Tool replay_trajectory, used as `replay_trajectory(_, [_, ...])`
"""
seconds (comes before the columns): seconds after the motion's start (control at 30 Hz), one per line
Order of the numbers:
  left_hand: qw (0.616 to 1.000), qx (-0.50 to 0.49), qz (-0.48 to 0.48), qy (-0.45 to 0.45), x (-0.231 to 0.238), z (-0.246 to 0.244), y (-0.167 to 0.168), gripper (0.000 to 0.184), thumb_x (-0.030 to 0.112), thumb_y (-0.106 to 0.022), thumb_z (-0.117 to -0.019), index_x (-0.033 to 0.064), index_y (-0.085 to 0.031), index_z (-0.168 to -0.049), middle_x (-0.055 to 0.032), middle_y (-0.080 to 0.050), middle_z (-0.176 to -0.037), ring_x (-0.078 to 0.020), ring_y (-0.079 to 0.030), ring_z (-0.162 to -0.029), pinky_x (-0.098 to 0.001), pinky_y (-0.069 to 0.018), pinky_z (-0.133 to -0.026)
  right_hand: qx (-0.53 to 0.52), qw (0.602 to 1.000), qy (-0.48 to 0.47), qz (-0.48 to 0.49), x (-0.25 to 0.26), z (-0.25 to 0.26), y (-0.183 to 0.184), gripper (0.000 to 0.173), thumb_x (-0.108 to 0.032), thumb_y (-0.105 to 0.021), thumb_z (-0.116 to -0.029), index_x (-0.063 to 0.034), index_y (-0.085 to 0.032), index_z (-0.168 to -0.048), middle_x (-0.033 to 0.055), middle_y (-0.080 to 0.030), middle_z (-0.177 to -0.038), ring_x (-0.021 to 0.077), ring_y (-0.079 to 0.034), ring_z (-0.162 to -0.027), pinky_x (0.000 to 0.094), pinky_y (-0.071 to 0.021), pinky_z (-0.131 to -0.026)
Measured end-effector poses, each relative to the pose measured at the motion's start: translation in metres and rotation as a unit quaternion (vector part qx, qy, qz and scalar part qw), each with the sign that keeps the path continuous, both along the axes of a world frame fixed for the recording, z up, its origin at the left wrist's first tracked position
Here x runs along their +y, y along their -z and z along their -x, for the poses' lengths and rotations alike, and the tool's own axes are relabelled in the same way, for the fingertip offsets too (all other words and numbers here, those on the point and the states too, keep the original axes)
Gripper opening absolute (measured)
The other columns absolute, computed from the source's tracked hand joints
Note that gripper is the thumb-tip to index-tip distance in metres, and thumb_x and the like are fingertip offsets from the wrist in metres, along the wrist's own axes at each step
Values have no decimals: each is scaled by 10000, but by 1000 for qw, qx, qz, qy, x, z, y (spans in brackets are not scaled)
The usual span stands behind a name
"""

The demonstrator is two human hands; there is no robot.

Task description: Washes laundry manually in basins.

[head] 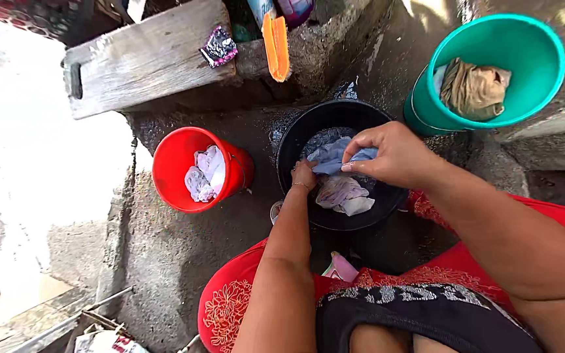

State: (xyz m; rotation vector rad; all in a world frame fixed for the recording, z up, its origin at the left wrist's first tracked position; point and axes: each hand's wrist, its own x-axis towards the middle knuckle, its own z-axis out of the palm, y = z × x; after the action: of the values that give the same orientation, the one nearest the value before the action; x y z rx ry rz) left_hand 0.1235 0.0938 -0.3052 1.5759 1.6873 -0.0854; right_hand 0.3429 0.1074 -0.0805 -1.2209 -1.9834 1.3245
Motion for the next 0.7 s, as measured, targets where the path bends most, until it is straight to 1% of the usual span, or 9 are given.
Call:
replay_trajectory(0.03, [999,-29,-25,-22,2,5,-6,471,197,-816,-851,32,-696,-1276,-286,-556,-1395,-490,-494,-1320,-714,-385,-1063,40,998,8,-46,-7,-4,-22,29,-136,-783,-837,-156,-762,-843,-60,-725,-831,-7,-655,-752,189,-546,-654])
replay_trajectory(0.1, [993,-97,-54,-50,6,10,-17,450,106,-826,-822,-16,-695,-1235,-275,-559,-1405,-448,-531,-1311,-631,-413,-1108,121,985,18,-122,-16,-15,-53,32,-118,-761,-842,-106,-762,-872,-49,-709,-853,-8,-652,-789,153,-559,-695])
replay_trajectory(0.2, [979,-176,-68,-73,12,8,-59,286,33,-797,-830,-79,-681,-1067,-259,-701,-1067,-378,-681,-1037,-580,-524,-965,190,964,36,-185,-11,-31,-68,62,-101,-772,-860,-76,-745,-910,-53,-728,-918,-12,-669,-836,154,-576,-747])
replay_trajectory(0.3, [951,-280,-114,-61,13,7,-121,295,-14,-811,-735,-58,-649,-978,-151,-684,-888,-220,-663,-844,-449,-559,-805,77,986,37,-145,-1,-46,-51,125,-190,-728,-895,-115,-755,-992,-59,-694,-945,-27,-632,-858,153,-534,-772])
replay_trajectory(0.43, [928,-304,-211,34,18,14,-192,221,89,-801,-834,0,-616,-919,-65,-635,-848,-101,-608,-766,-301,-518,-723,-24,997,42,-58,12,-50,20,127,-107,-736,-876,-91,-775,-995,57,-731,-992,124,-674,-891,363,-551,-821])
replay_trajectory(0.53, [920,-291,-263,22,31,14,-183,218,122,-784,-861,-11,-643,-963,-95,-650,-945,-118,-625,-858,-298,-528,-793,-83,994,70,-3,24,-52,80,139,-65,-740,-893,-61,-780,-1026,145,-723,-1053,271,-677,-981,516,-521,-886])
replay_trajectory(0.6, [940,-251,-232,5,45,12,-153,259,112,-782,-874,-54,-672,-1039,-188,-642,-1069,-241,-631,-993,-396,-530,-890,-155,984,79,48,32,-52,115,193,-50,-734,-904,-61,-771,-1094,205,-694,-1126,374,-654,-1078,609,-496,-943])
replay_trajectory(0.67, [976,-168,-138,-6,58,5,-116,405,144,-792,-890,-22,-670,-1238,-255,-591,-1263,-338,-612,-1150,-468,-532,-983,-227,968,72,78,40,-52,155,302,-47,-742,-884,-70,-747,-1186,266,-640,-1204,455,-581,-1191,658,-457,-993])
replay_trajectory(0.7, [990,-116,-83,-3,62,-1,-96,546,185,-798,-894,28,-611,-1382,-284,-508,-1415,-395,-561,-1267,-520,-504,-1041,-247,963,67,80,43,-52,174,377,-54,-757,-869,-76,-725,-1244,282,-607,-1284,484,-530,-1258,670,-438,-1018])
